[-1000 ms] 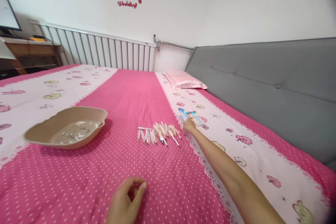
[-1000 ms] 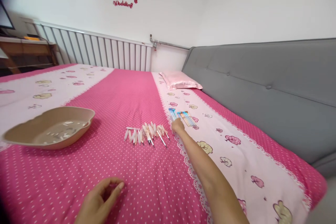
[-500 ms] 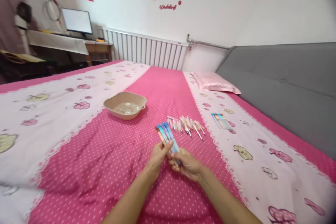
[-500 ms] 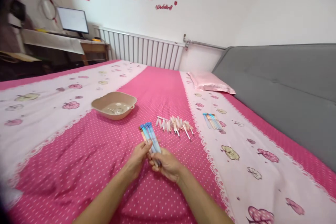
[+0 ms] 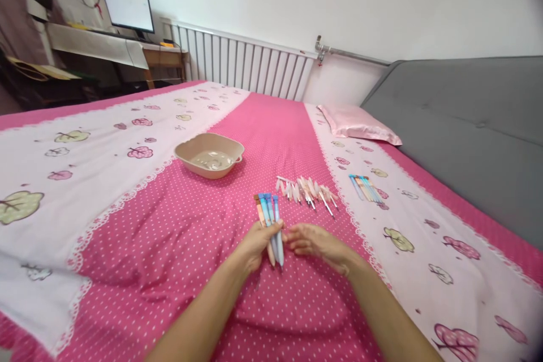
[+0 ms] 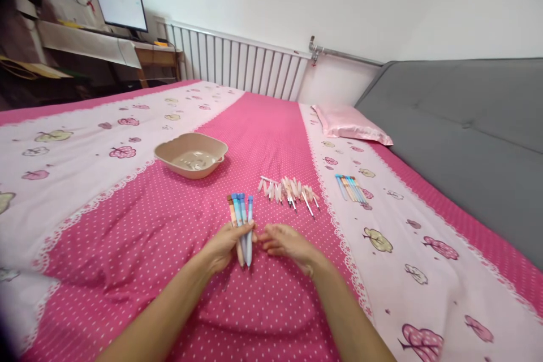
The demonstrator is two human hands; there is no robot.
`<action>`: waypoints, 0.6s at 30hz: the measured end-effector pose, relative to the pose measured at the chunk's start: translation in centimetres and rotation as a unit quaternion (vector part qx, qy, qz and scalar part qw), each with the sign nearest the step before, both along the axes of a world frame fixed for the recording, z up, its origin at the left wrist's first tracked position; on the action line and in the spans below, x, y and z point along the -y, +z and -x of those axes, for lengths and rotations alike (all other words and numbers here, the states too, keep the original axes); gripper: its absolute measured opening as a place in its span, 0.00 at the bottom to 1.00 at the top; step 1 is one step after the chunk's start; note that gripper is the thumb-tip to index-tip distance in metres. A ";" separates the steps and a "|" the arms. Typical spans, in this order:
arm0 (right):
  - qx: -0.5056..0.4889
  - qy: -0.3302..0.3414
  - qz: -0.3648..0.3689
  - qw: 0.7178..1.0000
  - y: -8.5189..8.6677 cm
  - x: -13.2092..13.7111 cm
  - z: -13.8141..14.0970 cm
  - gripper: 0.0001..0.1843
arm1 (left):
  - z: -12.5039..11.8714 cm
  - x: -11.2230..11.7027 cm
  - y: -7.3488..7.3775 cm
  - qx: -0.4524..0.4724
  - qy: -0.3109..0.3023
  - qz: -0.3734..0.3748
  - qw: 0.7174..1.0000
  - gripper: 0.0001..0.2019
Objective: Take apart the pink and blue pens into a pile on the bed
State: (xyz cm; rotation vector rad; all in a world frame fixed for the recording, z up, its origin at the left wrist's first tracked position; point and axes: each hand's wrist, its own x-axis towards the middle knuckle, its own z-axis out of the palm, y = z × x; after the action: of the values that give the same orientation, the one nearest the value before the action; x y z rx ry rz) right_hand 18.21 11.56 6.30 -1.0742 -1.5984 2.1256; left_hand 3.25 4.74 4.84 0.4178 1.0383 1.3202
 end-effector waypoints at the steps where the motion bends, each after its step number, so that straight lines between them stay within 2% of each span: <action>1: 0.008 -0.050 -0.031 0.998 0.4 -0.7 0.0 0.21 | 0.0 0.0 0.0 0.007 -0.015 0.003 1.000 0.08; 3: -0.014 -0.111 -0.067 0.992 1.0 -1.7 0.8 0.24 | -0.3 0.2 0.1 0.020 -0.054 0.003 0.998 0.07; 4: -0.034 -0.110 -0.071 0.991 1.2 -2.0 1.6 0.26 | -0.4 0.2 0.1 0.025 -0.073 0.005 0.997 0.07; 7: -0.076 -0.059 -0.100 0.990 1.5 -2.5 4.3 0.27 | -0.8 0.4 0.1 0.031 -0.111 0.026 0.993 0.07; 10: -0.061 -0.013 -0.205 0.977 1.0 -3.0 6.5 0.20 | -0.9 0.3 0.1 0.033 -0.113 0.046 0.992 0.06; 12: -0.047 -0.002 -0.248 0.968 0.6 -3.7 7.3 0.20 | -0.7 0.2 0.3 0.036 -0.104 0.050 0.993 0.05; 18: -0.045 -0.089 -0.199 0.975 -0.6 -7.1 7.3 0.19 | -0.5 0.4 0.8 0.045 -0.115 0.053 0.991 0.05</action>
State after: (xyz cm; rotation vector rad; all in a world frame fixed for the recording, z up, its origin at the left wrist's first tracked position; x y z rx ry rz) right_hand 10.89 18.71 5.71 -0.9328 -1.7147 1.6232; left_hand 3.76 4.33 5.65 0.3824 0.9508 1.0634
